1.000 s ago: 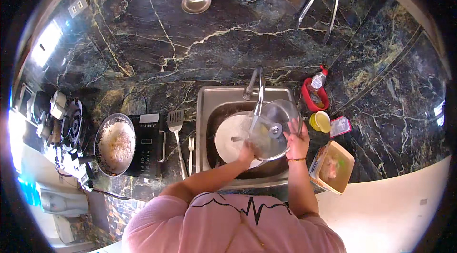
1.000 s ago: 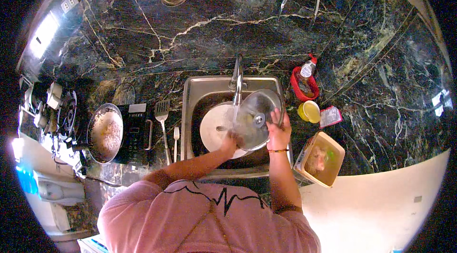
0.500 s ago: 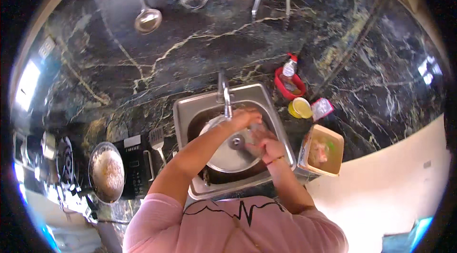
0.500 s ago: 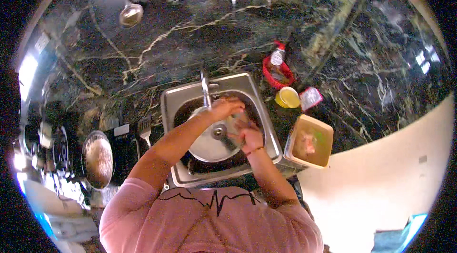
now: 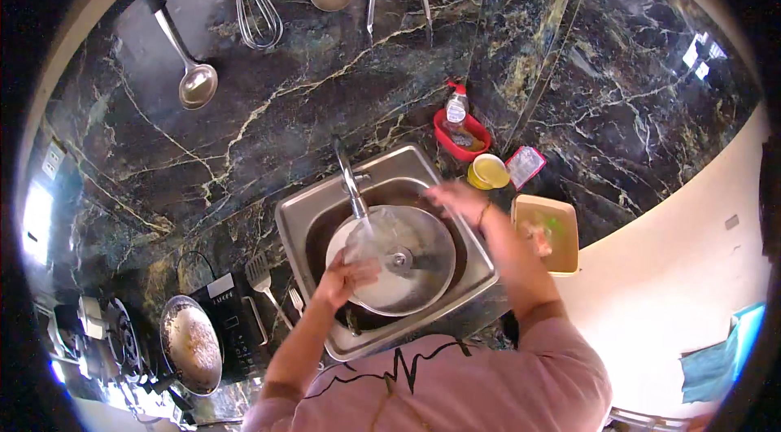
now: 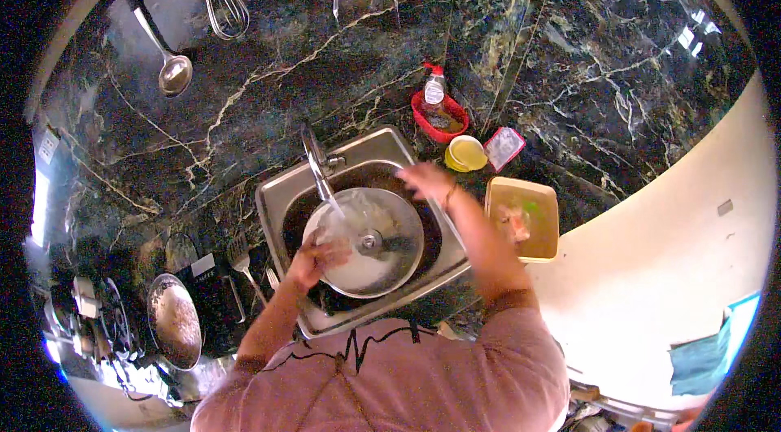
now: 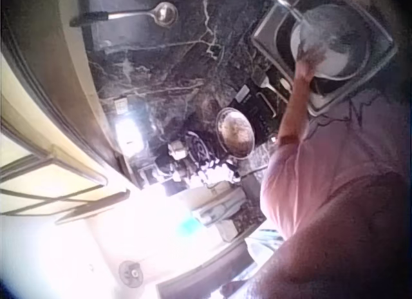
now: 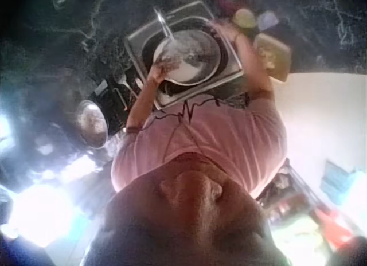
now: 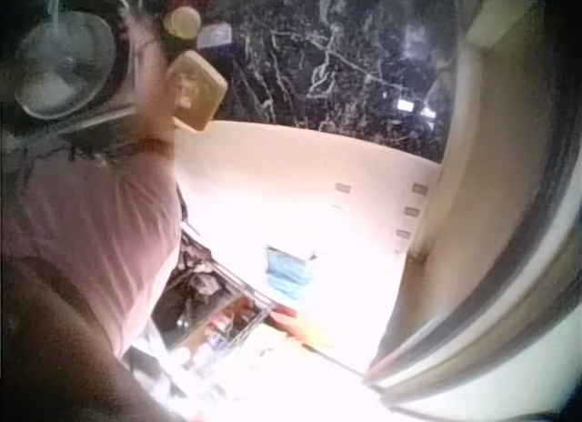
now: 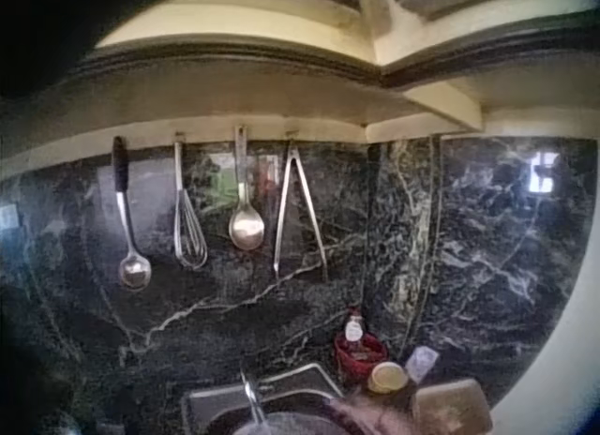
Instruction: The person washes dishes in a kitchen sink, using a sponge and soap to scrub a pot lid, a plate, and a spoon under running water.
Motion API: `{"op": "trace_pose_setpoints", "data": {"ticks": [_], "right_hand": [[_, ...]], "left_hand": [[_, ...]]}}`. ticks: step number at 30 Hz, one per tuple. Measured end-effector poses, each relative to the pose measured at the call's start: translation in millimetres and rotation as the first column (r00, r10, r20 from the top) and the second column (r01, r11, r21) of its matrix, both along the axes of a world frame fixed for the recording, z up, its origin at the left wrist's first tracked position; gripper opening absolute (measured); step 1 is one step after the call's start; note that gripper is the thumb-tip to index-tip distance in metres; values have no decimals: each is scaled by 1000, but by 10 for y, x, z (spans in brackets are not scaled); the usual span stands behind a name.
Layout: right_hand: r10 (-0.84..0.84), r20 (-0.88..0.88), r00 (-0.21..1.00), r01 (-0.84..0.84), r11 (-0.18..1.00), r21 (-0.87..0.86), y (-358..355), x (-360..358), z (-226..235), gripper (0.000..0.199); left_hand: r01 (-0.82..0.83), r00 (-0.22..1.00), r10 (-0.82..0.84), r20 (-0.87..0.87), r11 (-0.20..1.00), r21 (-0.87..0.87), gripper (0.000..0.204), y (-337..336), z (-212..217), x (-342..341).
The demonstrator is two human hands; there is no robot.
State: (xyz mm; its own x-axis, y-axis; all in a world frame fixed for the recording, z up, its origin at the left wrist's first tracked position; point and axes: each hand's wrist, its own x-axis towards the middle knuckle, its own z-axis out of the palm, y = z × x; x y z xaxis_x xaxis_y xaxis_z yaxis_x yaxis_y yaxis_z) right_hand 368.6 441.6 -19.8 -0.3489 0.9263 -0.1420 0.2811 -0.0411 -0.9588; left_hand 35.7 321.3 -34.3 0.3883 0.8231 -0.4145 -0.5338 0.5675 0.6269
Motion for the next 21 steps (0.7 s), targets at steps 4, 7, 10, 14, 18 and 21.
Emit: {"op": "trace_pose_setpoints", "data": {"ticks": [4, 7, 10, 14, 18, 21], "right_hand": [[-328, 858, 396, 8, 935, 354, 757, 916, -48, 27], [-210, 937, 280, -11, 975, 221, 904, 1338, -452, 27], [-295, 914, 277, 39, 954, 296, 1145, 1138, -417, 30], [-483, 783, 393, 60, 863, 502, 1530, 749, -400, 33], [-653, 541, 529, -6, 635, 773, 1882, 1234, -811, 32], [-453, 759, 468, 0, 859, 513, 1843, 612, -545, 29]], "left_hand": [[-122, 974, 118, 193, 992, 12, 74, -368, -74, 61], [-126, 946, 120, 302, 992, 1, 81, -424, -19, 69], [-179, 935, 179, 306, 983, -26, 84, -448, -57, -36], [-288, 928, 294, 231, 956, -59, 84, -529, -141, -57], [-243, 923, 253, 292, 967, -70, 84, -450, -181, -23], [-326, 884, 335, 326, 942, -84, 86, -603, -219, -88]]}}
